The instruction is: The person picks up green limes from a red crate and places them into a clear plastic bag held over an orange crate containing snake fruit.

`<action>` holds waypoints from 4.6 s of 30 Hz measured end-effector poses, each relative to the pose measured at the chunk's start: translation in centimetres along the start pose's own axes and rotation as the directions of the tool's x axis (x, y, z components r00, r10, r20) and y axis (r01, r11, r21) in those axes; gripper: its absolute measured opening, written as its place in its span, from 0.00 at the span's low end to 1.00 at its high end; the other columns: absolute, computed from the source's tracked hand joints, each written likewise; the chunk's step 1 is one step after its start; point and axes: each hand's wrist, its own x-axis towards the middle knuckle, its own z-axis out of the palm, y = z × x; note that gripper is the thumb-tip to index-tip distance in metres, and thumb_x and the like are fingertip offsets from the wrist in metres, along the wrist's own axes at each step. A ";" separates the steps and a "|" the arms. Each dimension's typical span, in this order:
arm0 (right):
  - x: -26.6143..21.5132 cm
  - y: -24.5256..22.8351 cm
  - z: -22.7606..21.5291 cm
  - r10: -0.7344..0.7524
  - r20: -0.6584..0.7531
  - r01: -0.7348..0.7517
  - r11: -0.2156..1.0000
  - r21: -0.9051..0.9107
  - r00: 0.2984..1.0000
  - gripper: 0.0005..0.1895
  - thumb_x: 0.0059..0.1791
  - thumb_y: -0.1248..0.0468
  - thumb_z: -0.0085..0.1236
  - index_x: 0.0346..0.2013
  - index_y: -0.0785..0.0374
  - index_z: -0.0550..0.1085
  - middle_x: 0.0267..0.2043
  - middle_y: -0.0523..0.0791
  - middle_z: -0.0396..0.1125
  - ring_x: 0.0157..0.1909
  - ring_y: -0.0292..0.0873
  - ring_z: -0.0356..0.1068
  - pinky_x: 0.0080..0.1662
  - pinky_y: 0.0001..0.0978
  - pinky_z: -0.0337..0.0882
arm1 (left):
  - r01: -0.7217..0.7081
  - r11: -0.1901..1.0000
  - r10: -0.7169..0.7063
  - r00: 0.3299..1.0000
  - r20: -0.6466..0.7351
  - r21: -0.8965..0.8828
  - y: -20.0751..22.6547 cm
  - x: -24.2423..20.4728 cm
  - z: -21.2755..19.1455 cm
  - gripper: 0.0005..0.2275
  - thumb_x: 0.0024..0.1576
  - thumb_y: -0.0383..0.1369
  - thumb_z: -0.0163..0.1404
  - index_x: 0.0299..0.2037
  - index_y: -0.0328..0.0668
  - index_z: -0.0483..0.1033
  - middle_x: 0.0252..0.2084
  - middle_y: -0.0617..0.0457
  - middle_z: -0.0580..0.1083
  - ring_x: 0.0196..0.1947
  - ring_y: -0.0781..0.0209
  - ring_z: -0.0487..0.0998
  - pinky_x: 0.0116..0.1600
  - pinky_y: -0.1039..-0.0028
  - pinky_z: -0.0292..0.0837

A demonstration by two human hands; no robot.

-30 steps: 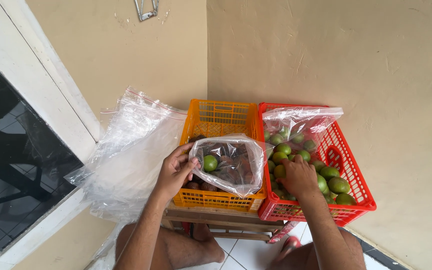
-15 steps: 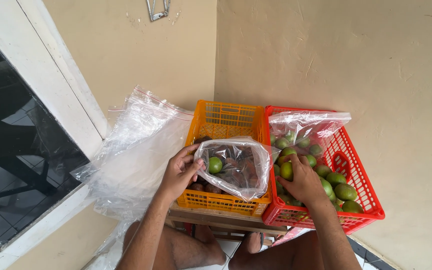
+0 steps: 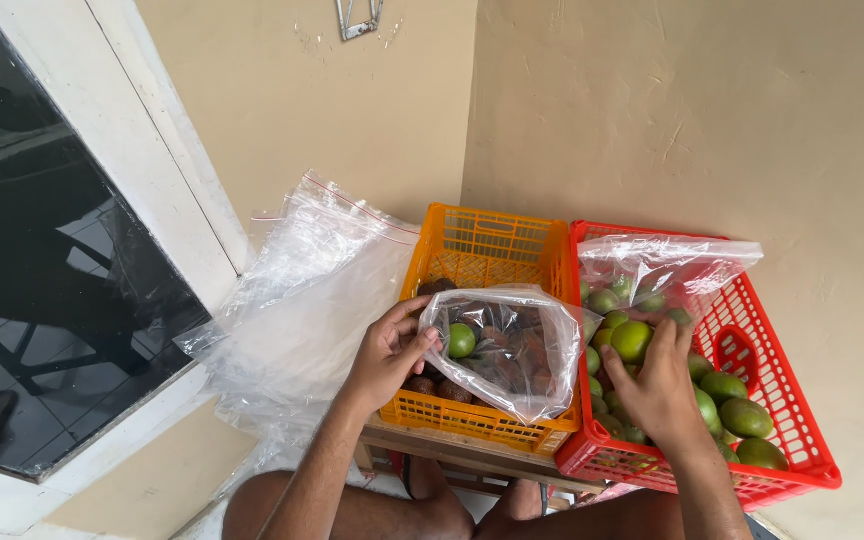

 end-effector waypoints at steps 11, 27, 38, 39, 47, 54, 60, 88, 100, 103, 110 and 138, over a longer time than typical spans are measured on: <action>-1.2 -15.9 1.4 -0.313 0.385 0.323 0.945 0.040 0.868 0.26 0.47 0.63 0.63 0.59 0.56 0.66 0.54 0.48 0.71 0.40 0.51 0.78 0.43 0.40 0.80 | -0.041 0.999 0.041 0.999 -0.006 -0.024 -0.9 0.3 -0.1 0.22 0.61 0.32 0.53 0.65 0.34 0.68 0.32 0.43 0.80 0.18 0.67 0.73 0.27 0.79 0.73; 3.9 -13.1 7.9 -0.163 0.438 0.332 0.879 -0.342 0.884 0.24 0.50 0.67 0.59 0.62 0.56 0.73 0.49 0.51 0.74 0.53 0.55 0.75 0.55 0.46 0.74 | -0.104 0.989 0.105 0.994 0.007 -0.101 -1.2 0.6 -0.3 0.21 0.62 0.31 0.53 0.64 0.31 0.68 0.31 0.39 0.79 0.18 0.69 0.75 0.26 0.80 0.76; 3.3 -13.8 6.5 -0.190 0.409 0.339 0.880 -0.332 0.893 0.21 0.48 0.67 0.60 0.56 0.59 0.74 0.44 0.53 0.75 0.51 0.56 0.76 0.54 0.46 0.76 | -0.102 0.990 0.103 0.995 0.006 -0.101 -1.3 0.3 -0.3 0.22 0.62 0.32 0.53 0.65 0.30 0.68 0.32 0.39 0.78 0.18 0.69 0.75 0.26 0.80 0.76; 3.5 -13.4 6.9 -0.212 0.399 0.367 0.855 -0.366 0.892 0.21 0.48 0.67 0.61 0.56 0.59 0.73 0.43 0.53 0.75 0.50 0.56 0.77 0.53 0.46 0.76 | -0.104 0.990 0.106 0.994 0.006 -0.098 -1.2 0.5 -0.3 0.22 0.62 0.32 0.53 0.65 0.30 0.68 0.32 0.39 0.78 0.18 0.69 0.75 0.26 0.80 0.76; 2.2 -15.0 5.1 -0.188 0.389 0.340 0.865 -0.369 0.902 0.20 0.49 0.67 0.60 0.56 0.63 0.72 0.45 0.57 0.74 0.52 0.59 0.75 0.54 0.50 0.75 | -0.116 0.988 0.118 0.993 0.012 -0.103 -1.5 0.3 -0.3 0.21 0.62 0.31 0.53 0.65 0.30 0.68 0.32 0.40 0.78 0.18 0.69 0.75 0.26 0.80 0.76; 2.5 -14.9 4.6 -0.117 0.413 0.233 0.942 -0.243 0.903 0.23 0.49 0.65 0.59 0.60 0.59 0.71 0.50 0.52 0.73 0.57 0.53 0.74 0.57 0.42 0.74 | -0.115 0.988 0.116 0.993 0.007 -0.103 -1.3 0.3 -0.2 0.20 0.63 0.31 0.52 0.64 0.31 0.68 0.32 0.40 0.78 0.19 0.70 0.75 0.27 0.80 0.76; 2.3 -14.4 4.6 -0.179 0.413 0.264 0.951 -0.161 0.893 0.22 0.49 0.69 0.57 0.58 0.63 0.72 0.47 0.55 0.74 0.54 0.59 0.75 0.55 0.47 0.75 | -0.155 0.982 0.156 0.988 -0.001 -0.106 -1.9 0.5 -0.4 0.20 0.64 0.32 0.50 0.64 0.29 0.69 0.32 0.39 0.78 0.18 0.69 0.74 0.26 0.80 0.75; 3.1 -12.0 7.2 -0.165 0.420 0.262 0.947 -0.184 0.892 0.31 0.48 0.64 0.62 0.66 0.56 0.68 0.62 0.57 0.65 0.68 0.61 0.63 0.66 0.50 0.67 | -0.149 0.983 0.154 0.987 0.039 -0.107 1.6 0.5 1.0 0.25 0.63 0.34 0.50 0.71 0.39 0.61 0.50 0.40 0.77 0.40 0.62 0.81 0.41 0.73 0.85; 1.7 -11.7 6.9 -0.120 0.451 0.250 0.938 -0.240 0.884 0.25 0.54 0.67 0.48 0.68 0.58 0.66 0.64 0.53 0.66 0.66 0.53 0.67 0.60 0.43 0.72 | -0.126 0.988 0.135 0.985 0.106 -0.086 0.5 -0.2 0.1 0.25 0.61 0.32 0.53 0.69 0.36 0.63 0.56 0.38 0.75 0.35 0.64 0.82 0.38 0.74 0.86; 0.3 -13.6 3.7 -0.184 0.450 0.277 0.949 -0.151 0.874 0.24 0.54 0.69 0.47 0.67 0.61 0.67 0.64 0.57 0.66 0.66 0.60 0.67 0.60 0.49 0.72 | -0.134 0.987 0.142 0.985 0.094 -0.087 0.2 -0.1 0.0 0.25 0.61 0.30 0.52 0.69 0.36 0.62 0.56 0.39 0.75 0.35 0.66 0.82 0.37 0.76 0.86; -1.1 -9.9 -4.3 -0.239 0.202 0.205 0.963 0.174 0.950 0.16 0.52 0.67 0.50 0.54 0.58 0.76 0.48 0.40 0.79 0.46 0.35 0.79 0.50 0.29 0.77 | -0.052 0.999 0.052 0.996 0.068 -0.002 0.8 -0.1 -0.1 0.24 0.59 0.33 0.52 0.67 0.43 0.65 0.59 0.46 0.78 0.29 0.63 0.81 0.31 0.76 0.81; -1.8 4.9 -5.1 0.366 0.169 -0.157 0.710 -0.686 0.915 0.36 0.47 0.38 0.50 0.69 0.40 0.62 0.69 0.41 0.62 0.67 0.52 0.66 0.68 0.55 0.61 | -0.050 0.997 0.045 0.997 0.069 0.066 1.2 0.0 -0.1 0.26 0.59 0.36 0.51 0.69 0.49 0.64 0.64 0.39 0.73 0.26 0.69 0.81 0.27 0.82 0.76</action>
